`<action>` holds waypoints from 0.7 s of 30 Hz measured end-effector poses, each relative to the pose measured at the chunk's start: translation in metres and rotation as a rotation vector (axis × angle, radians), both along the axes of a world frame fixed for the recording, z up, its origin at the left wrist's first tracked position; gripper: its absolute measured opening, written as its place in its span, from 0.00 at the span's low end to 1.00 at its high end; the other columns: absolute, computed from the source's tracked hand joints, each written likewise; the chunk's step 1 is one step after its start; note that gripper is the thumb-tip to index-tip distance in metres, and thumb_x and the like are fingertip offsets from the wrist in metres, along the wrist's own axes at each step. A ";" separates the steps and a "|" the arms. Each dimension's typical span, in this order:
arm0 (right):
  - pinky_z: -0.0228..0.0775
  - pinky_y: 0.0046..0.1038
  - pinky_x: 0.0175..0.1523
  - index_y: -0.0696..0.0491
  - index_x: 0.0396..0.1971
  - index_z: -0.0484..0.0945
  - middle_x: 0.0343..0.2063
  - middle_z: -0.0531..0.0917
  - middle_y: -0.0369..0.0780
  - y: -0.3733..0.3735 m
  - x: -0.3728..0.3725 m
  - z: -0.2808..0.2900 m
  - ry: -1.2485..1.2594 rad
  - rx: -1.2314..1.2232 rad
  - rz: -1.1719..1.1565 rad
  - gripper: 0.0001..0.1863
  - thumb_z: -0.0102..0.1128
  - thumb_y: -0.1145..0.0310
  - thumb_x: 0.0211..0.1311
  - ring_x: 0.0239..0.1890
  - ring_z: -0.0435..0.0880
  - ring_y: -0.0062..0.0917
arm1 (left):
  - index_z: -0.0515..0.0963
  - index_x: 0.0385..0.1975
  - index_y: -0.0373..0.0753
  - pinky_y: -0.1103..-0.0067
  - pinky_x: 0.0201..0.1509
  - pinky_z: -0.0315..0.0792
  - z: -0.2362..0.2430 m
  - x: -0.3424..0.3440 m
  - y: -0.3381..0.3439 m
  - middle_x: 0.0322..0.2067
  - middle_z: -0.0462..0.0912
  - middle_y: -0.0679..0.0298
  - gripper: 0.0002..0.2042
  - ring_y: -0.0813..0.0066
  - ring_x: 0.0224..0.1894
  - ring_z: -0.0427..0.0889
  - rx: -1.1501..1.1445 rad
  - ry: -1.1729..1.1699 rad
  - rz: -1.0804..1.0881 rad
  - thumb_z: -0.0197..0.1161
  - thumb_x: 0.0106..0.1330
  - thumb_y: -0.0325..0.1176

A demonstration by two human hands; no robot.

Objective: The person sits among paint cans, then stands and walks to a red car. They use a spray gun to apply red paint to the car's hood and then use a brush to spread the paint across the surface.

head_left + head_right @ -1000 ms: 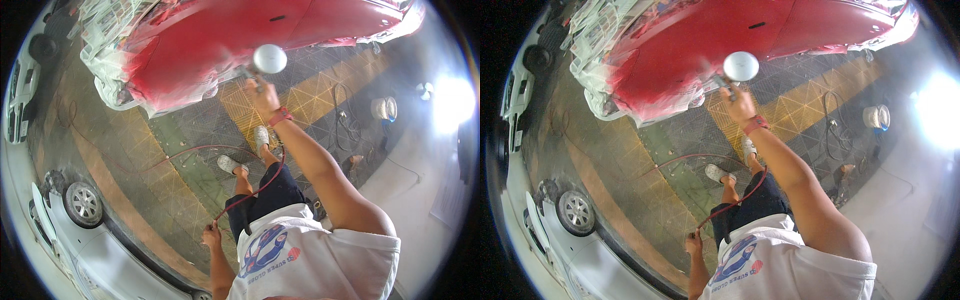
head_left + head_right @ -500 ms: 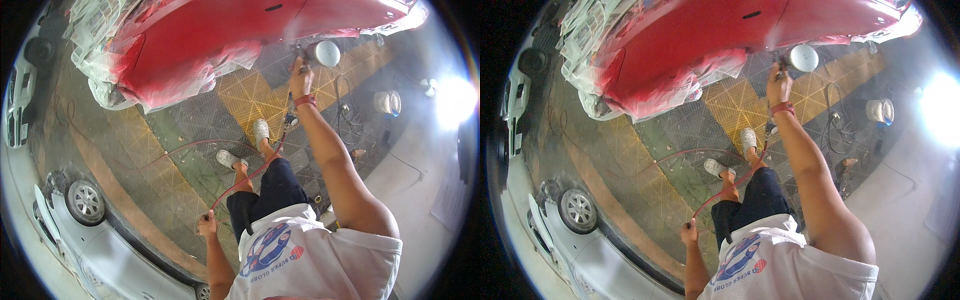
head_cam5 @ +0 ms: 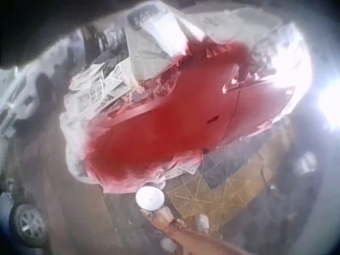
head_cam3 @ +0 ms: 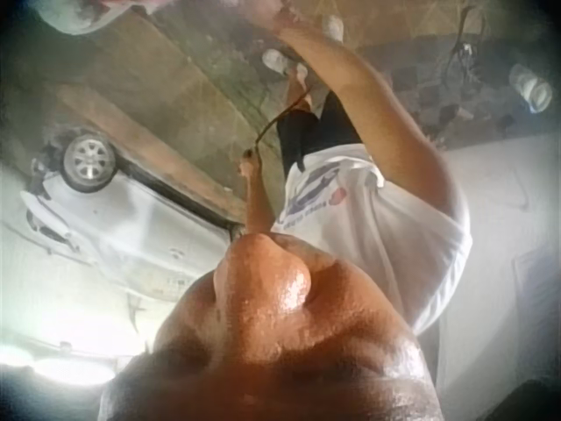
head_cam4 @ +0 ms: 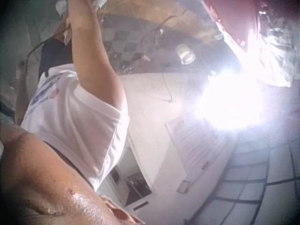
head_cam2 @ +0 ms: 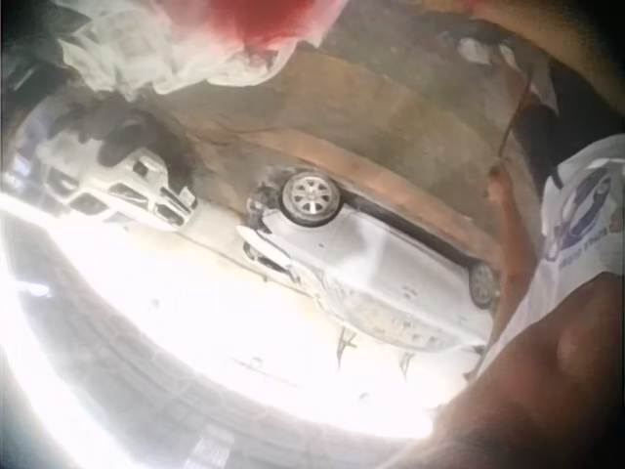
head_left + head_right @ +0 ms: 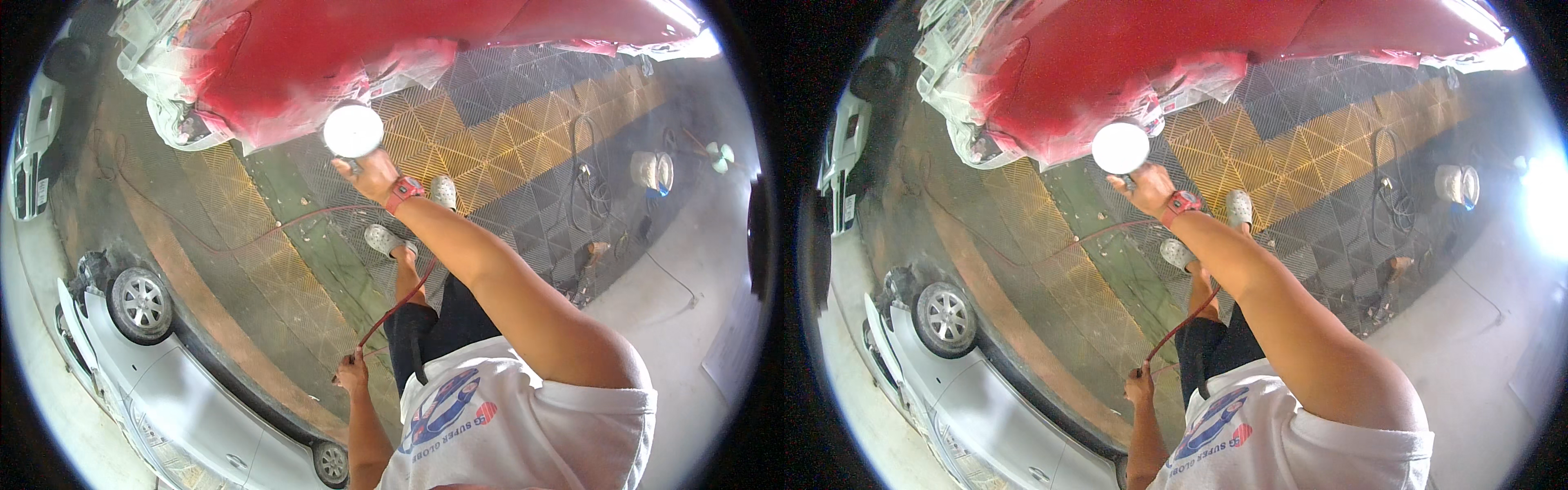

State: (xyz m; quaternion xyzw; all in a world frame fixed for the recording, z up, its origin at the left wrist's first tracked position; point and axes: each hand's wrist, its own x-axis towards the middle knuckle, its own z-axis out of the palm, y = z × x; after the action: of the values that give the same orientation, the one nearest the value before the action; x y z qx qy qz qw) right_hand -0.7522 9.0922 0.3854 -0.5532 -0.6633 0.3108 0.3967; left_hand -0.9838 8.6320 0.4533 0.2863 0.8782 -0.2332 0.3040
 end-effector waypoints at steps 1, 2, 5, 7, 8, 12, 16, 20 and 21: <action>0.83 0.44 0.48 0.53 0.49 0.87 0.42 0.89 0.50 0.002 0.000 0.002 -0.029 -0.061 0.055 0.21 0.66 0.49 0.71 0.43 0.89 0.49 | 0.90 0.48 0.39 0.46 0.62 0.71 0.001 0.005 0.005 0.46 0.91 0.49 0.32 0.43 0.53 0.88 -0.002 0.002 -0.012 0.65 0.67 0.67; 0.83 0.44 0.49 0.53 0.49 0.87 0.43 0.90 0.50 0.005 0.001 0.004 -0.059 -0.122 0.108 0.23 0.65 0.48 0.72 0.43 0.89 0.49 | 0.89 0.48 0.39 0.44 0.64 0.70 -0.003 0.006 0.006 0.47 0.91 0.50 0.32 0.43 0.54 0.87 0.008 -0.059 0.014 0.65 0.67 0.67; 0.83 0.44 0.50 0.54 0.52 0.86 0.45 0.89 0.51 0.008 0.020 -0.002 -0.056 -0.114 0.086 0.25 0.64 0.46 0.72 0.44 0.89 0.49 | 0.89 0.49 0.39 0.40 0.66 0.65 -0.018 0.008 0.014 0.48 0.90 0.51 0.33 0.42 0.56 0.84 0.027 -0.173 0.014 0.64 0.67 0.67; 0.82 0.45 0.51 0.55 0.55 0.85 0.47 0.89 0.53 0.006 0.046 -0.009 -0.081 -0.182 0.024 0.26 0.65 0.48 0.72 0.46 0.88 0.51 | 0.89 0.48 0.39 0.39 0.66 0.64 -0.028 0.020 0.020 0.48 0.90 0.52 0.32 0.42 0.57 0.83 0.025 -0.153 -0.076 0.64 0.67 0.67; 0.80 0.44 0.55 0.54 0.58 0.84 0.49 0.88 0.53 0.006 0.061 -0.014 -0.046 -0.147 -0.018 0.25 0.66 0.50 0.72 0.49 0.87 0.51 | 0.89 0.48 0.40 0.37 0.67 0.62 -0.030 0.025 0.028 0.49 0.90 0.52 0.32 0.43 0.59 0.81 0.005 -0.151 -0.094 0.64 0.67 0.67; 0.76 0.39 0.61 0.52 0.69 0.78 0.51 0.88 0.50 0.018 0.117 -0.015 0.062 0.090 -0.207 0.26 0.62 0.60 0.75 0.53 0.87 0.41 | 0.88 0.49 0.41 0.32 0.70 0.58 -0.043 0.030 0.041 0.52 0.88 0.53 0.31 0.44 0.66 0.76 -0.045 -0.162 -0.111 0.63 0.68 0.67; 0.78 0.27 0.41 0.58 0.64 0.78 0.38 0.88 0.39 0.020 0.164 -0.067 0.409 -0.102 -0.424 0.26 0.55 0.52 0.82 0.36 0.85 0.21 | 0.87 0.50 0.41 0.36 0.72 0.58 -0.057 0.015 0.050 0.51 0.88 0.51 0.30 0.44 0.63 0.78 -0.031 -0.136 -0.124 0.62 0.70 0.65; 0.74 0.25 0.31 0.60 0.42 0.81 0.32 0.87 0.36 0.040 0.186 -0.112 0.818 -0.145 -0.759 0.22 0.59 0.52 0.80 0.29 0.81 0.20 | 0.87 0.46 0.37 0.46 0.62 0.70 -0.058 0.003 0.064 0.45 0.89 0.48 0.28 0.43 0.51 0.85 0.067 -0.097 -0.015 0.62 0.72 0.61; 0.73 0.25 0.29 0.59 0.44 0.80 0.32 0.86 0.37 0.048 0.193 -0.129 0.870 -0.149 -0.848 0.21 0.58 0.52 0.80 0.28 0.80 0.20 | 0.87 0.45 0.36 0.48 0.59 0.73 -0.060 -0.001 0.071 0.43 0.89 0.47 0.28 0.43 0.47 0.86 0.074 -0.097 0.008 0.62 0.73 0.61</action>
State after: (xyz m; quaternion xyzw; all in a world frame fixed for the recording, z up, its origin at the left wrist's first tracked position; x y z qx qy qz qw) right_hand -0.5596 9.1397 0.2565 -0.6179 -0.1390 0.3685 0.6805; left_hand -0.9844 8.7029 0.3929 0.3048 0.8716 -0.1851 0.3363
